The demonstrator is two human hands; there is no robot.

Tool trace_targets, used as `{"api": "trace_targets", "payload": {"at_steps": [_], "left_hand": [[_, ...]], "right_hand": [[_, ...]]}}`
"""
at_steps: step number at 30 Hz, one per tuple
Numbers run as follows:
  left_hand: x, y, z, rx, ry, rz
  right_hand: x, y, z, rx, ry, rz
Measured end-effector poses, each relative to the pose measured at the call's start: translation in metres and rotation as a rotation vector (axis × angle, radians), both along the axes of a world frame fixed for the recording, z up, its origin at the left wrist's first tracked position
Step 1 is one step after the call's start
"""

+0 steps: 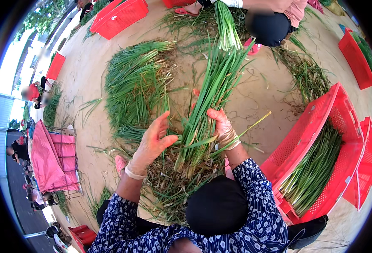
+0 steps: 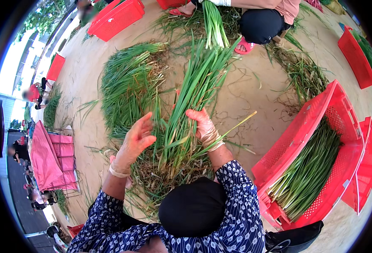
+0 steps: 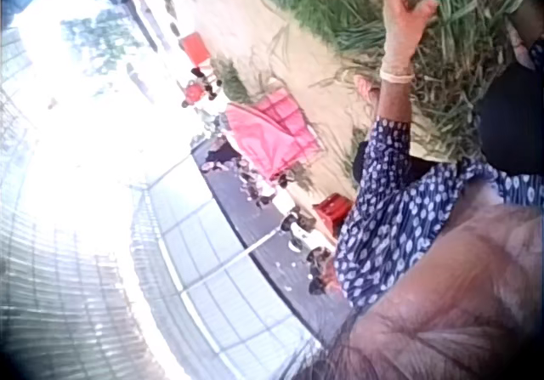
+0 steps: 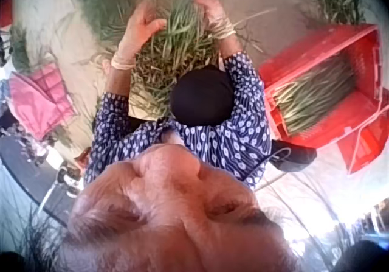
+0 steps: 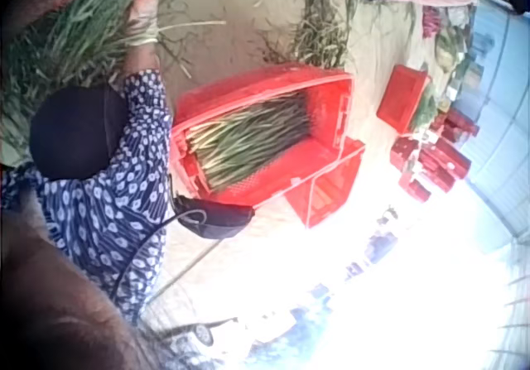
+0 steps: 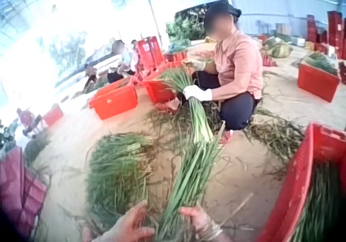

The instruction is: The person picks up bunches of green onions from the floor, removes dry or yellowed outer leaves by hand, and places the cleaned bundles into a red plastic crate.

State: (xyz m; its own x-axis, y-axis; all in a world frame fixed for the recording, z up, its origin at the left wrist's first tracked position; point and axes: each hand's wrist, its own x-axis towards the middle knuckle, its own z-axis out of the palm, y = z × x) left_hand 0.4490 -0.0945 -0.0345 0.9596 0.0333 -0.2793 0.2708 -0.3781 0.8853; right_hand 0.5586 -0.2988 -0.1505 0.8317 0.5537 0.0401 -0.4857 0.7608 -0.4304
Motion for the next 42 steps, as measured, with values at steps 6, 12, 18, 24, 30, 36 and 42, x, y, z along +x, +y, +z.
{"api": "trace_targets", "payload": {"at_steps": [6, 12, 18, 24, 30, 36, 42], "left_hand": [[0.072, -0.046, -0.014, -0.065, -0.41, -0.167], [0.077, -0.052, -0.054, -0.456, -0.25, 0.007], [0.089, -0.091, -0.037, -0.609, -0.086, 0.203], [0.094, -0.075, 0.014, -0.222, -0.478, 0.051], [-0.027, 0.005, 0.048, 0.345, -0.515, 0.17], [-0.087, -0.014, 0.012, 0.922, -0.639, 0.258], [-0.101, -0.001, 0.034, 0.526, -0.579, 0.38]], "right_hand": [[0.012, -0.009, 0.005, -0.423, -0.289, -0.038], [0.023, -0.012, -0.032, -0.795, -0.491, 0.145], [0.018, 0.004, -0.061, -0.859, -0.586, -0.081], [0.031, 0.031, -0.016, -0.326, -0.259, -0.38], [0.045, -0.002, 0.048, -0.171, 0.105, -0.362], [0.039, 0.014, 0.09, -0.053, 0.259, -0.238], [0.028, 0.029, 0.151, -0.069, 0.143, -0.115]]}}
